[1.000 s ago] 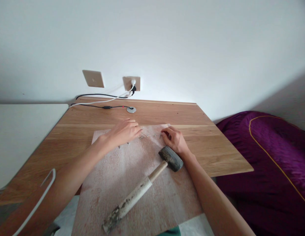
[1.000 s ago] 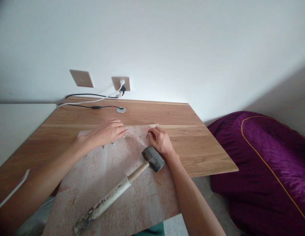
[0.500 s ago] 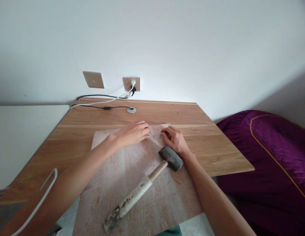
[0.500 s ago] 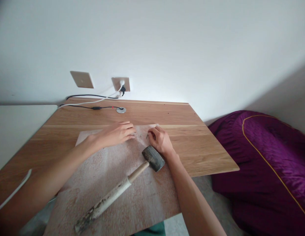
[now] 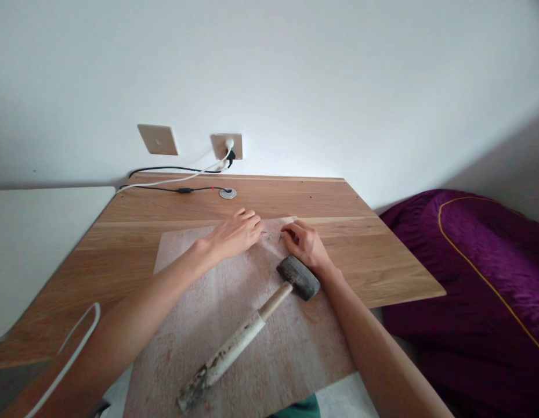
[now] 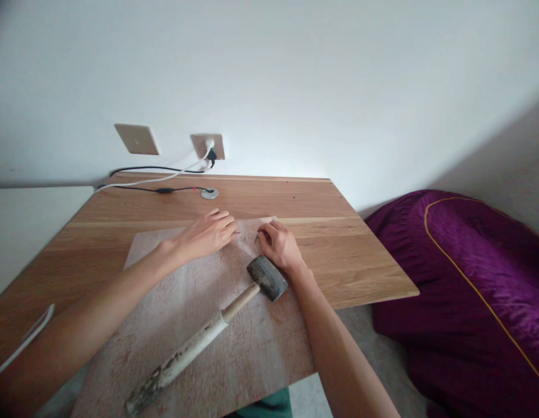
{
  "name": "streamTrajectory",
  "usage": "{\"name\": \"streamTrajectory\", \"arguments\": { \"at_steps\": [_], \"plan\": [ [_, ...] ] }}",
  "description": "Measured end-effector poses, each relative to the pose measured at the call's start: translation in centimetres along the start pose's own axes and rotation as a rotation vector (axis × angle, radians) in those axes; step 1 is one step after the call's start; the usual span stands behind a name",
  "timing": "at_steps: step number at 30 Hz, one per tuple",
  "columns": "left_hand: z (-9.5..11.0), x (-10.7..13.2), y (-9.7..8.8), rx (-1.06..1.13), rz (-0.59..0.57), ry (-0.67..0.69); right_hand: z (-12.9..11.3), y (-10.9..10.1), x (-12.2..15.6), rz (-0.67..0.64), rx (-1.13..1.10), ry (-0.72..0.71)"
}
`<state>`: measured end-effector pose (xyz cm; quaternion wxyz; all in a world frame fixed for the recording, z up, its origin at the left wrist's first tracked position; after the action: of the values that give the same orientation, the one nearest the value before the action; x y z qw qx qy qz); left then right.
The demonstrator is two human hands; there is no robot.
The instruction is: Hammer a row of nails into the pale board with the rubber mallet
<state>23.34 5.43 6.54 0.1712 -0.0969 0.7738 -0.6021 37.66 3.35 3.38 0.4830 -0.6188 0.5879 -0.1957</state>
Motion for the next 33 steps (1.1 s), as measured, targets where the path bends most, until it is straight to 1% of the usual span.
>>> {"name": "streamTrajectory", "arguments": {
  "at_steps": [4, 9, 11, 13, 17, 19, 21, 23, 25, 30, 33],
  "plan": [
    [0.0, 0.7, -0.4, 0.071, 0.015, 0.018, 0.0, 0.0, 0.0, 0.002, 0.001, -0.003],
    [1.1, 2.3, 0.0, 0.074, 0.005, 0.088, -0.1, 0.0, 0.0, 0.001, 0.002, -0.001],
    [1.3, 2.6, 0.3, 0.076, -0.001, 0.085, -0.1, 0.0, 0.0, 0.002, 0.002, 0.000],
    [0.9, 2.6, 0.4, 0.097, -0.011, 0.054, -0.1, 0.0, 0.0, 0.004, 0.004, 0.001],
    [-0.6, 1.4, 0.1, 0.169, -0.010, -0.038, -0.1, -0.1, -0.1, 0.004, 0.008, -0.001],
    [-0.9, 0.3, -0.1, 0.220, 0.011, -0.045, -0.2, -0.1, -0.1, 0.003, 0.009, -0.003],
    [-0.6, -0.7, 0.0, 0.267, 0.018, -0.001, -0.2, -0.1, 0.0, 0.002, 0.010, -0.004],
    [0.0, -1.6, 0.5, 0.285, -0.013, 0.064, -0.2, -0.1, 0.0, 0.000, 0.010, -0.003],
    [0.4, -2.3, 1.1, 0.276, -0.055, 0.095, -0.1, -0.1, 0.0, 0.000, 0.008, 0.001],
    [0.8, -2.9, 1.5, 0.192, -0.108, 0.127, 0.1, 0.0, 0.0, 0.003, 0.004, 0.005],
    [1.1, -3.2, 1.6, 0.096, -0.106, 0.130, 0.0, 0.0, 0.0, 0.002, 0.000, -0.001]
  ]
}}
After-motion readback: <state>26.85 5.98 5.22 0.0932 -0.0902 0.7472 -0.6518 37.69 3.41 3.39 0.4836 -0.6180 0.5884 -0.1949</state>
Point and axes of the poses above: each hand's wrist, its own x-axis away from the middle knuckle, its own y-axis out of the palm, z = x × y, the point moved 9 cm from there along -x, towards the middle knuckle, and after that the axes turned 10 degrees about -z, right-handed, at the moved point
